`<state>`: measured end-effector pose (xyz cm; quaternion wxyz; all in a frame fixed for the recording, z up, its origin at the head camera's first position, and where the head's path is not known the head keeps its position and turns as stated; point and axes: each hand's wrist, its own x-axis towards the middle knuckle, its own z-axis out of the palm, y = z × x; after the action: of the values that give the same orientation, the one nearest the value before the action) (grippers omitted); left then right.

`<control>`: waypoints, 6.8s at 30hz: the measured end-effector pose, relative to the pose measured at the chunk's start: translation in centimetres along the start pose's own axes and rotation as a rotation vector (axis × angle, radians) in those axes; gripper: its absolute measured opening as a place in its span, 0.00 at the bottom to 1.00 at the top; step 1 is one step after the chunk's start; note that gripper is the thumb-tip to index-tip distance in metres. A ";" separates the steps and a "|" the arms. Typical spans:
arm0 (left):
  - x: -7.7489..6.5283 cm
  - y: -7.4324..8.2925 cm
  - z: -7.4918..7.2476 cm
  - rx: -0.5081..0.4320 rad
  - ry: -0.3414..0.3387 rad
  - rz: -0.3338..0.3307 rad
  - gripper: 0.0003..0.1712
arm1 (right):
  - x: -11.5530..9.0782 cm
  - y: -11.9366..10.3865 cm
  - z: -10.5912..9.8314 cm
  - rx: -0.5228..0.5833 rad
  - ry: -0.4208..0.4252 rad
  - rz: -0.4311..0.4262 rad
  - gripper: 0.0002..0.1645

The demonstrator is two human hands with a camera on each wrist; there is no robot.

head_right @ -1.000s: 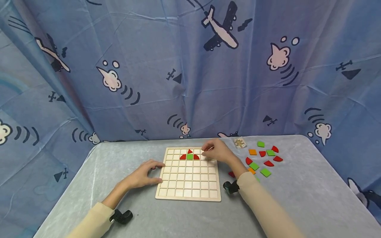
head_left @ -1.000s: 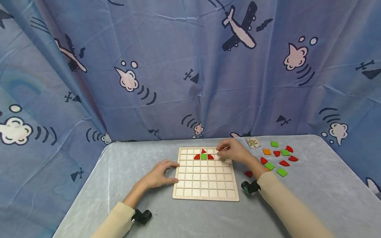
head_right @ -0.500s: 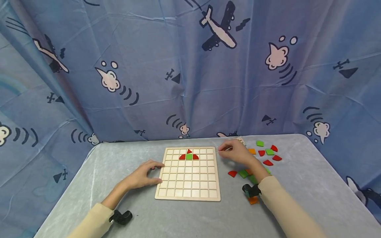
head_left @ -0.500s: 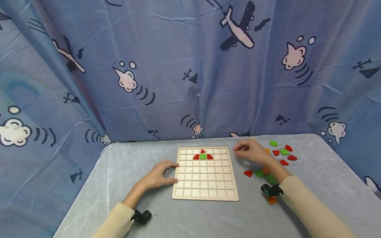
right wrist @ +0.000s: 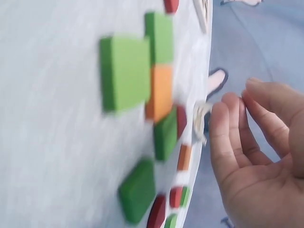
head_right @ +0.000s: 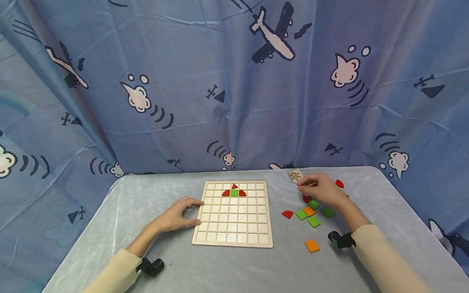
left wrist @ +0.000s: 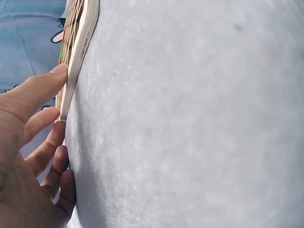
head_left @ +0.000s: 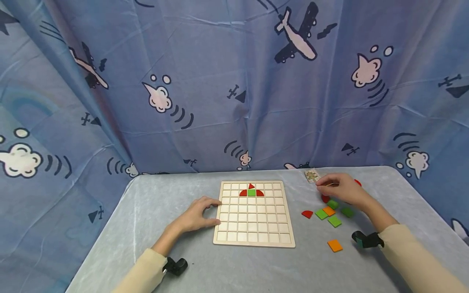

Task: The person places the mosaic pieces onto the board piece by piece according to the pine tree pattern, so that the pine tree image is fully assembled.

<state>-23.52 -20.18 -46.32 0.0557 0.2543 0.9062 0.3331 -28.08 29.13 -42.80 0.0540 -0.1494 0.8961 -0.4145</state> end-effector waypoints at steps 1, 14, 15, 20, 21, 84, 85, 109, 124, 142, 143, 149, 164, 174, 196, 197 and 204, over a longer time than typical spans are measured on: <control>0.0 0.0 0.0 -0.002 0.000 0.001 0.33 | -0.2 0.2 -0.3 -0.006 0.003 -0.003 0.18; 0.0 -0.1 0.0 0.004 0.006 0.010 0.32 | -1.4 2.2 -2.0 -0.025 -0.047 -0.033 0.17; 0.0 -0.1 0.0 0.006 0.007 0.009 0.32 | -1.4 2.4 -2.0 -0.022 -0.058 -0.032 0.17; 0.0 -0.1 0.0 0.009 0.007 0.010 0.33 | -1.9 2.8 -2.0 -0.014 -0.133 -0.069 0.20; 0.0 -0.1 0.0 0.008 0.007 0.009 0.33 | -2.0 2.9 -2.0 -0.013 -0.148 -0.083 0.20; -0.2 -0.1 0.2 -0.003 0.036 0.036 0.31 | -3.0 3.4 -0.4 0.016 -0.206 -0.226 0.12; -0.2 -0.1 0.2 0.000 0.038 0.036 0.31 | -3.0 3.4 -0.5 0.015 -0.210 -0.228 0.12; -0.1 -0.3 0.4 0.006 0.034 0.020 0.31 | -2.6 0.6 -1.2 0.051 -0.126 -0.126 0.07; -0.1 0.0 0.4 0.010 0.035 0.021 0.31 | -1.3 -0.9 1.5 0.165 0.037 -0.177 0.11; -0.2 -0.1 0.3 0.013 0.038 0.015 0.32 | 1.4 -3.7 5.9 0.240 -0.049 -0.218 0.09; -0.2 -0.1 0.4 0.014 0.038 0.014 0.32 | 1.6 -3.9 6.2 0.245 -0.048 -0.219 0.09; 0.0 -0.2 0.5 0.017 0.035 0.020 0.32 | 2.6 -5.1 7.7 0.236 -0.046 -0.221 0.08; -0.1 -0.1 0.5 0.015 0.031 0.023 0.32 | 5.0 -7.7 11.7 0.274 -0.046 -0.167 0.06; -0.1 0.1 0.4 0.023 0.048 0.037 0.31 | 6.3 -8.3 13.8 0.318 -0.069 -0.166 0.05; -0.1 -0.1 0.7 0.017 0.036 0.020 0.32 | 6.6 -9.4 15.3 0.186 -0.011 -0.144 0.03; -0.1 -0.1 0.7 0.018 0.035 0.020 0.32 | 6.7 -9.4 15.3 0.179 -0.010 -0.132 0.03; -0.1 0.0 0.6 0.018 0.037 0.020 0.32 | 6.7 -9.6 15.2 0.153 -0.018 -0.088 0.03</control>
<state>-23.28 -19.88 -46.81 0.0334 0.2576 0.9075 0.3299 -28.92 10.09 -45.20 0.0551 -0.1880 0.8538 -0.4824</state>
